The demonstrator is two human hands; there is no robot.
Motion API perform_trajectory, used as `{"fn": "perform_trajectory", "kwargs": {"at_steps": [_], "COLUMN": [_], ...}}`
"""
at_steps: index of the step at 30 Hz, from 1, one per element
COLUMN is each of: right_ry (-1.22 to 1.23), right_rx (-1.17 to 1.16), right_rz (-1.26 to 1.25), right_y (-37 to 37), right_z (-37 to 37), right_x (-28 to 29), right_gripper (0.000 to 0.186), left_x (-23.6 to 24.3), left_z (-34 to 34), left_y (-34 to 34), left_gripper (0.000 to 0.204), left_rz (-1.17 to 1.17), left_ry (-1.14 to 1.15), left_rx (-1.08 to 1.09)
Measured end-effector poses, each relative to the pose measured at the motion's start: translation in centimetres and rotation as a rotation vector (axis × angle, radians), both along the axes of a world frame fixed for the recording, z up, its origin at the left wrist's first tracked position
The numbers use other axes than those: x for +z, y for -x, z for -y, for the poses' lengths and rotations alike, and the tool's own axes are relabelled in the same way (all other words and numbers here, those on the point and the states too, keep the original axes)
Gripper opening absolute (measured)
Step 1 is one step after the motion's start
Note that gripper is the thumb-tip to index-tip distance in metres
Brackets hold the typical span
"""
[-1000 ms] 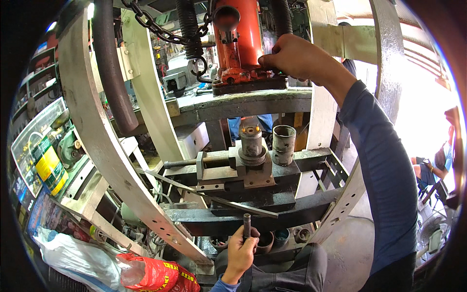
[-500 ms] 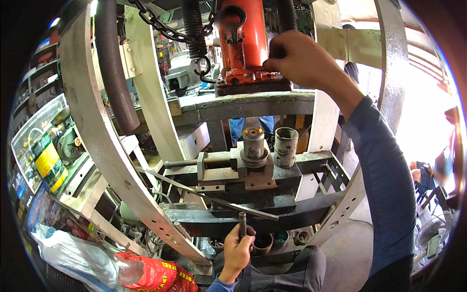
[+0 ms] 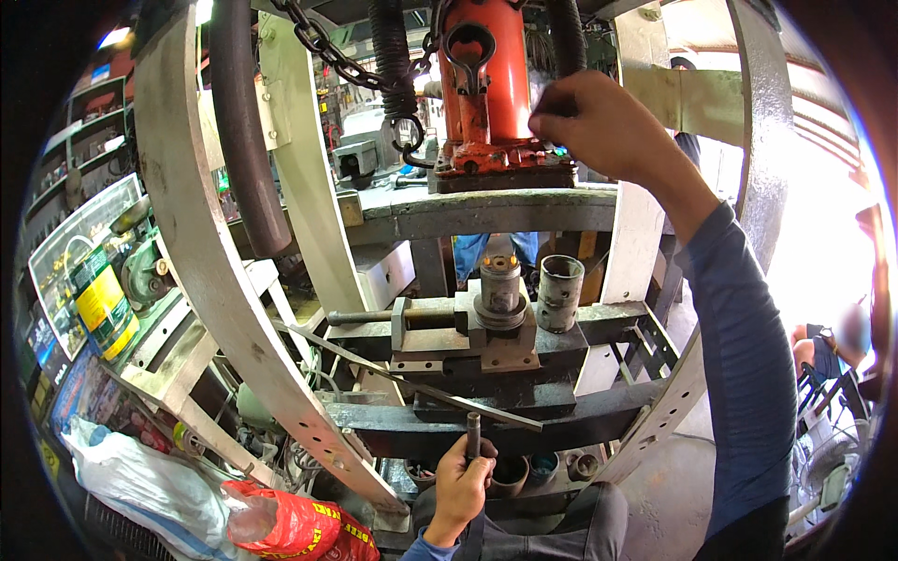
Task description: The person places cylindrical metal parts into a hydraulic press, operates the lever to press them, then removes and inspects the parts. The person repeats this process with multiple parts, using a metal rod to assist in handling.
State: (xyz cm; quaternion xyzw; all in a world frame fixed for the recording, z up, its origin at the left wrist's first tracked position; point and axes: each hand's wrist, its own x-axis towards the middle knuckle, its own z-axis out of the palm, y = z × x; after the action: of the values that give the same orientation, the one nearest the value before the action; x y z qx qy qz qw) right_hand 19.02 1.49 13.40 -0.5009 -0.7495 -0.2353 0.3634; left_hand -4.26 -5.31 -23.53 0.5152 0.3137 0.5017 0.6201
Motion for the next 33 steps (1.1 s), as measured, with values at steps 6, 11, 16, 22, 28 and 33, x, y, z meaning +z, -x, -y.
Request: {"fn": "perform_trajectory", "kwargs": {"at_steps": [6, 11, 16, 22, 28, 33], "right_ry": [0.156, 0.184, -0.104, 0.222, 0.503, 0.359], "right_rx": [-0.133, -0.114, -0.002, 0.144, 0.486, 0.469], "right_rz": [-0.22, -0.22, -0.313, -0.621, -1.1, -1.21], "right_y": [0.5, 0.0, -0.4, 3.5, 6.7, 4.6], "right_z": [-0.3, -0.2, 1.6, 10.8, 10.1, 9.0], "right_x": [-0.3, 0.0, -2.5, -17.0, -25.9, -22.9], "right_gripper": [0.042, 0.044, 0.04, 0.033, 0.023, 0.026], "left_x": [0.3, 2.0, 3.7, 5.3, 7.6, 7.5], "left_z": [0.0, -0.6, -1.0, -1.2, -0.2, -2.1], "left_y": [0.0, 0.0, 0.2, 1.0, -1.3, 1.2], "left_gripper": [0.009, 0.008, 0.008, 0.012, 0.034, 0.038], "left_rz": [0.007, 0.046, 0.031, -0.139, -0.354, -0.275], "left_ry": [-0.034, -0.091, -0.121, -0.323, -0.584, -0.531], "left_rx": [0.002, -0.03, -0.029, -0.054, -0.136, -0.069]}}
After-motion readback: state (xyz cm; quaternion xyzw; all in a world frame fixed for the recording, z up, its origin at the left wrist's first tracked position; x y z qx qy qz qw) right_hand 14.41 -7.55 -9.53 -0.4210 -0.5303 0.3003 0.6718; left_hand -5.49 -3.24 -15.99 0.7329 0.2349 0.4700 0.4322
